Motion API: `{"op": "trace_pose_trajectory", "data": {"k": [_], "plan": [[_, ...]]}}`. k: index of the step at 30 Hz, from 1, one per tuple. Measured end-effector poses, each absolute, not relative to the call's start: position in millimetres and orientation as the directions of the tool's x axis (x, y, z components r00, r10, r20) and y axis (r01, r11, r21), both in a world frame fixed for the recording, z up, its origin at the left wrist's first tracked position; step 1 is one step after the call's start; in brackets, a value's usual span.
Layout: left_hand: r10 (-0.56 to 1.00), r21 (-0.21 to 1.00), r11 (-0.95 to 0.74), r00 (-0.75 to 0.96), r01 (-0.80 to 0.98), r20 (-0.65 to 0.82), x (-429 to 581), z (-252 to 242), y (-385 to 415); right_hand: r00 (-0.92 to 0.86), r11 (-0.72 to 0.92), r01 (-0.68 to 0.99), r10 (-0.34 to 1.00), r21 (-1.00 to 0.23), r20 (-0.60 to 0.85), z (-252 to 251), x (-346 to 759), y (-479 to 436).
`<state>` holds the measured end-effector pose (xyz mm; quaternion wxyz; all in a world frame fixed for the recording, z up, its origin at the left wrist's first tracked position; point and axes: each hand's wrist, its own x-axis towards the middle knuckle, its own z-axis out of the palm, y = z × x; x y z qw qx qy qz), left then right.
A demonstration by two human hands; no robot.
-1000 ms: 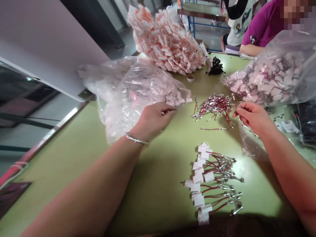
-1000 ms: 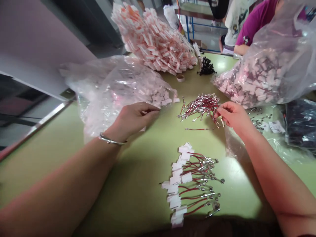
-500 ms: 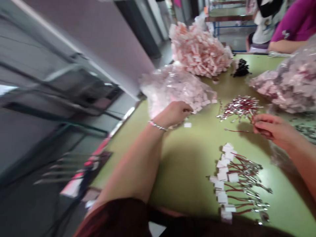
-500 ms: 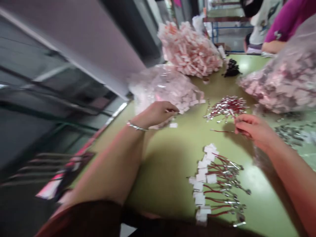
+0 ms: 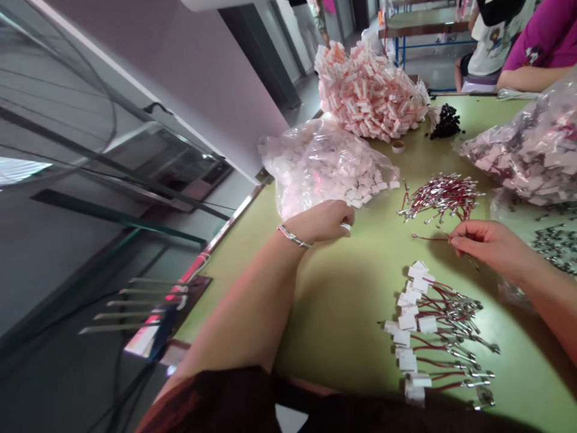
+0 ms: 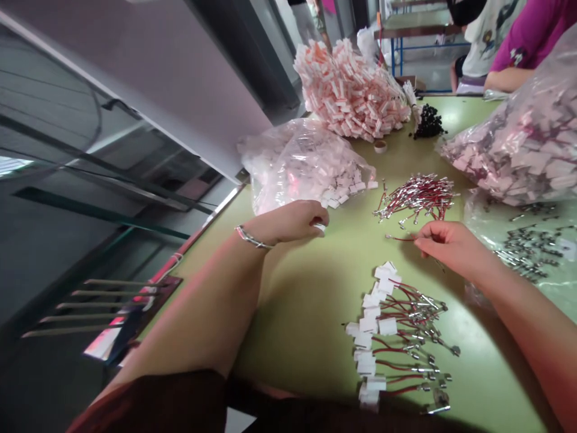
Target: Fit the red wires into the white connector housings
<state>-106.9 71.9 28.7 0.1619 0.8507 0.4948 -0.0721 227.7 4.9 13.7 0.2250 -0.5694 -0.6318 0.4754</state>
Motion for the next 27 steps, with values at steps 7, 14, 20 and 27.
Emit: {"op": "trace_pose_trajectory", "data": {"k": [7,14,20,27], "plan": [[0.828,0.221,-0.489,0.529,0.844,-0.187,-86.3,22.3,65.3,-0.233,-0.127,0.56,0.924,-0.819,-0.303,14.8,213.3,-4.3],[0.959,0.8,-0.052,0.253,0.598,-0.126,-38.9,3.8,44.9,-0.253,-0.23,0.427,0.898,-0.875,-0.36,11.6,211.8,-5.5],[0.889,0.96,0.278,0.373,0.024,-0.267,-11.3,-9.9,26.7,-0.296,-0.308,0.347,0.86,-0.886,-0.415,19.8,203.2,-10.9],[0.847,0.953,0.303,0.46,-0.002,-0.268,-13.8,-9.3,23.9,-0.349,-0.31,0.303,0.844,-0.901,-0.407,15.4,199.2,-14.1]]}}
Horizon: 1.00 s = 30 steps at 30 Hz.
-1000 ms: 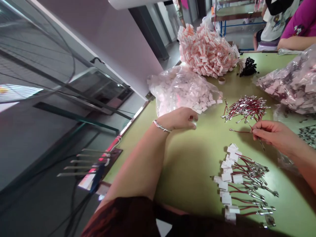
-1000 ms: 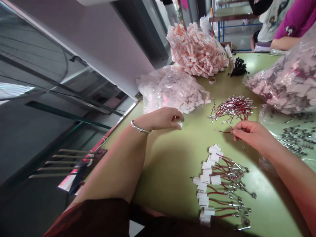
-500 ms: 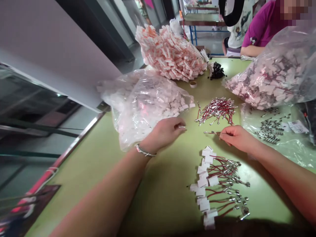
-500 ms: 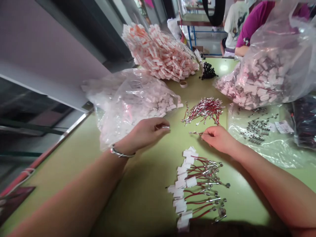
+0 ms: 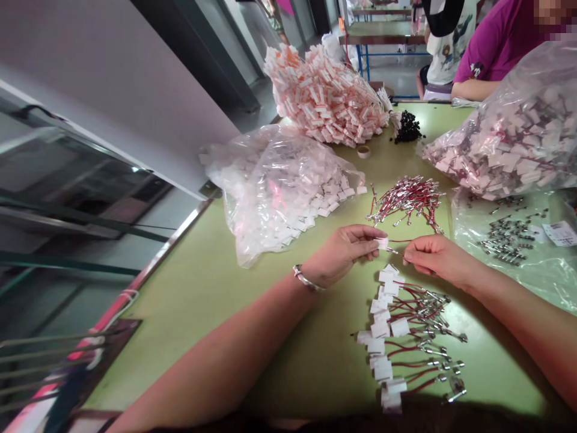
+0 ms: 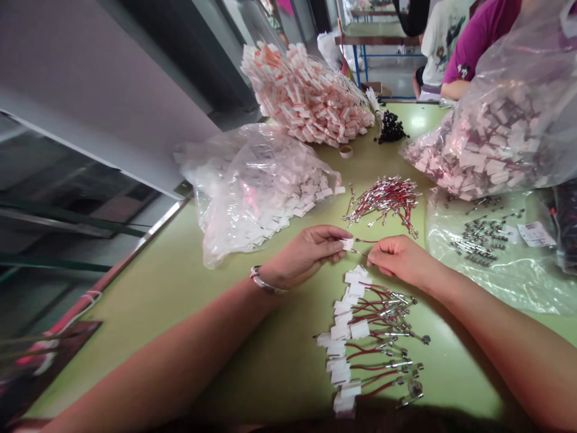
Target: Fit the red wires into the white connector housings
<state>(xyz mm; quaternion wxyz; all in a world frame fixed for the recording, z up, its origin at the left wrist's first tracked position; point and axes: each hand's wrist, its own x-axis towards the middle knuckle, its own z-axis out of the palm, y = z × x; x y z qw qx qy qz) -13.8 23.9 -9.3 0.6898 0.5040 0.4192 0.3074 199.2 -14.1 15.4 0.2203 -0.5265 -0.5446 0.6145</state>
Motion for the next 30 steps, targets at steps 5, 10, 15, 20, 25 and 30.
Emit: {"op": "trace_pose_trajectory", "data": {"k": [5,10,15,20,25,30], "plan": [[0.806,0.959,0.256,0.52,0.122,-0.282,-17.5,-5.6,25.0,-0.388,-0.37,0.293,0.796,-0.882,-0.464,16.9,201.1,-13.7],[0.823,0.96,0.231,0.495,0.159,-0.279,-13.9,2.7,21.8,-0.338,-0.381,0.381,0.791,-0.843,-0.51,18.1,198.7,-14.7],[0.82,0.965,0.215,0.509,0.151,-0.262,-13.2,3.3,21.9,-0.355,-0.361,0.357,0.801,-0.862,-0.482,17.4,199.3,-16.1],[0.838,0.974,0.204,0.497,0.098,-0.225,-16.1,-5.2,23.5,-0.352,-0.37,0.295,0.815,-0.881,-0.46,17.0,200.9,-16.3],[0.825,0.972,0.207,0.515,0.108,-0.233,-15.6,-4.5,21.4,-0.298,-0.345,0.348,0.841,-0.872,-0.452,16.3,198.7,-16.8],[0.807,0.971,0.195,0.54,0.138,-0.238,-9.9,-1.4,15.9,-0.303,-0.345,0.38,0.83,-0.858,-0.468,17.4,193.2,-18.5]]}}
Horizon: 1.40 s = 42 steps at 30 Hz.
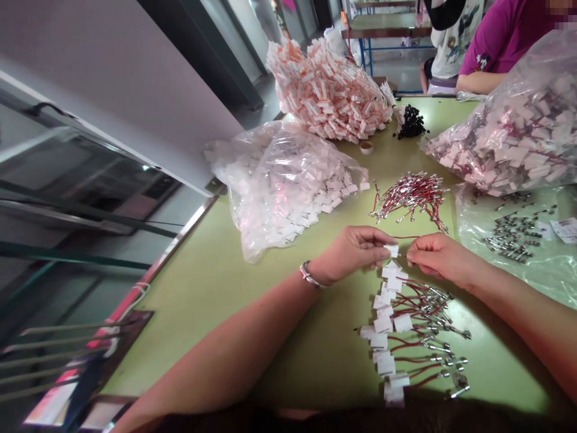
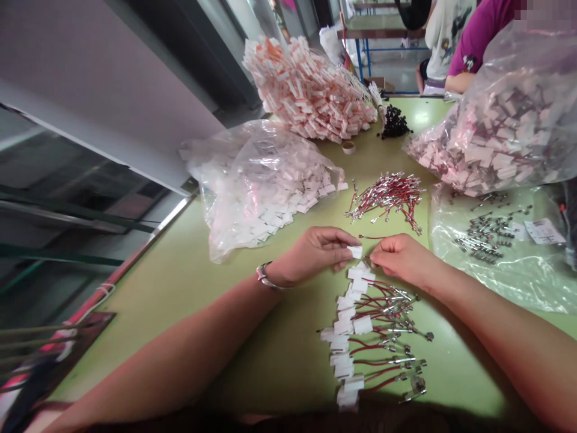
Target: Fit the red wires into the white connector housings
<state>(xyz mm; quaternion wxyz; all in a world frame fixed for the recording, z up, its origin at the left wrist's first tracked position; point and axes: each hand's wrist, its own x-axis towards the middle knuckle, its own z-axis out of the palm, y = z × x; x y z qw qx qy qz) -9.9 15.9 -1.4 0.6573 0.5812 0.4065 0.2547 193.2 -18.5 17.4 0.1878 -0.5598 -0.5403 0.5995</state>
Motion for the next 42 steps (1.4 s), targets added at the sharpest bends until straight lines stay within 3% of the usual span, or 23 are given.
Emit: {"op": "trace_pose_trajectory", "data": {"k": [9,13,15,18,20,22,26,30,33,35,39,42], "plan": [[0.822,0.98,0.148,0.534,0.136,-0.199,2.3,-12.6,9.7,-0.334,-0.023,0.495,0.918,-0.869,-0.215,0.3,186.2,-18.5],[0.847,0.951,-0.172,0.532,0.256,0.01,-8.6,-0.4,26.2,-0.344,0.083,0.542,0.93,-0.836,-0.131,1.2,186.3,-20.6],[0.889,0.816,-0.358,0.432,0.453,0.15,-21.3,2.4,43.2,-0.408,0.156,0.574,0.906,-0.804,-0.116,4.8,187.9,-23.6],[0.917,0.529,-0.349,0.166,0.774,0.362,-43.2,-6.0,70.6,-0.529,0.345,0.61,0.847,-0.714,-0.043,9.7,192.8,-23.0],[0.911,0.38,-0.342,0.204,0.86,0.358,-54.2,-16.9,83.9,-0.492,0.41,0.689,0.87,-0.597,0.03,9.3,197.3,-16.3],[0.907,0.306,-0.363,0.258,0.88,0.332,-60.1,-26.8,91.4,-0.381,0.374,0.816,0.921,-0.44,0.078,4.6,201.0,-6.3],[0.899,0.386,-0.398,0.271,0.832,0.343,-63.1,-33.5,94.2,-0.344,0.346,0.919,0.938,-0.192,0.046,-9.4,200.2,6.5],[0.922,0.582,-0.373,0.222,0.722,0.316,-68.7,-29.9,91.2,-0.348,0.347,0.933,0.938,-0.095,0.011,-12.6,196.1,1.6],[0.943,0.65,-0.283,0.08,0.706,0.324,-73.4,-26.9,90.0,-0.321,0.317,0.927,0.947,-0.2,0.014,-8.1,199.5,-3.8],[0.941,0.593,-0.241,0.035,0.768,0.336,-73.1,-25.7,91.0,-0.283,0.275,0.909,0.959,-0.314,0.02,-5.2,202.8,-4.7],[0.929,0.382,-0.301,0.18,0.874,0.323,-64.4,-26.5,94.8,-0.224,0.185,0.789,0.975,-0.586,0.007,-2.4,204.2,-1.6],[0.898,0.308,-0.403,0.306,0.862,0.316,-58.9,-29.4,95.0,-0.183,0.032,0.572,0.979,-0.82,-0.089,0.2,204.6,1.9]]}}
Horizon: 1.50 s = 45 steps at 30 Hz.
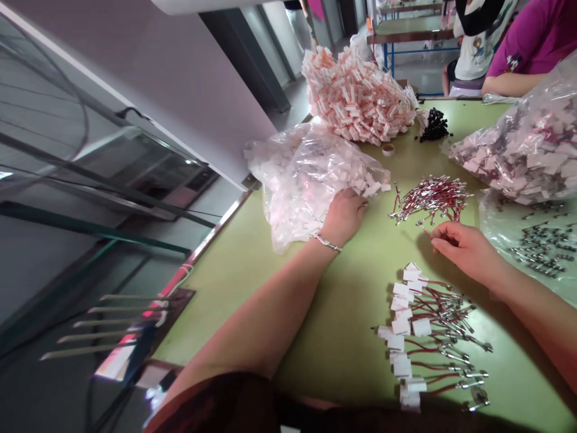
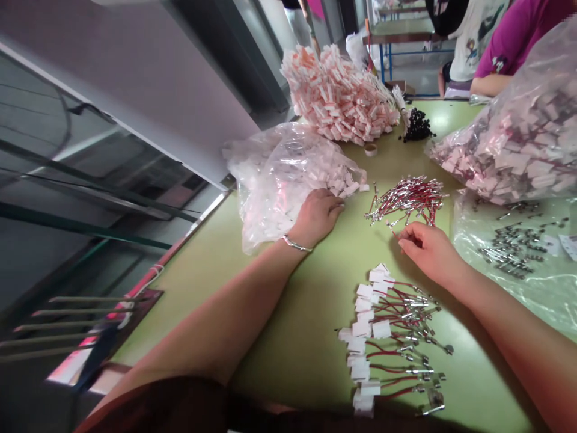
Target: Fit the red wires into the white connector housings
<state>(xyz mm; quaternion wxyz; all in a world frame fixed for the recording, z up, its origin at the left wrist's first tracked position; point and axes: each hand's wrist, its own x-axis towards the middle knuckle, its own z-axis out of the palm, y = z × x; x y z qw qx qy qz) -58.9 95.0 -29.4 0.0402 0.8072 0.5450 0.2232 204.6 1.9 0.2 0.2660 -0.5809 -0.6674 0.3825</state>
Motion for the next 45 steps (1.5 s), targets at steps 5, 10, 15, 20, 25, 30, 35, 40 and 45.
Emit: {"op": "trace_pose_trajectory", "data": {"k": [5,10,15,20,25,30,35,40,45], "plan": [[0.882,0.287,-0.439,0.347,0.851,0.32,-57.0,-33.0,87.3,-0.154,-0.37,0.199,0.903,-0.908,-0.402,7.4,216.1,9.9],[0.907,0.373,-0.402,0.309,0.836,0.286,-56.8,-31.7,80.6,-0.195,-0.451,0.022,0.873,-0.892,-0.447,10.4,226.5,13.1],[0.988,0.805,-0.154,0.068,0.572,0.141,-43.9,-23.9,69.5,-0.164,-0.368,0.202,0.901,-0.907,-0.402,13.1,219.3,6.0],[0.961,0.984,0.167,0.231,-0.062,-0.148,-24.2,-12.8,51.9,-0.225,-0.137,0.465,0.937,-0.875,-0.267,9.2,209.7,0.9],[0.885,0.951,0.274,0.424,-0.142,-0.192,-22.2,-6.4,41.3,-0.264,-0.025,0.5,0.948,-0.866,-0.18,4.4,207.3,-0.2],[0.868,0.968,0.206,0.484,-0.142,-0.114,-16.5,-9.0,34.5,-0.303,0.101,0.536,0.95,-0.838,-0.08,5.6,204.3,-6.3],[0.862,0.973,0.226,0.473,-0.038,-0.182,-12.0,-7.5,27.5,-0.338,0.218,0.571,0.941,-0.791,0.016,5.0,201.9,-11.9],[0.832,0.969,0.245,0.51,0.012,-0.217,-11.7,-5.1,26.0,-0.389,0.173,0.535,0.919,-0.827,-0.06,8.1,199.6,-13.0],[0.819,0.971,0.237,0.543,-0.024,-0.186,-13.8,-4.8,27.4,-0.404,0.014,0.452,0.895,-0.892,-0.191,11.9,199.8,-12.7]]}}
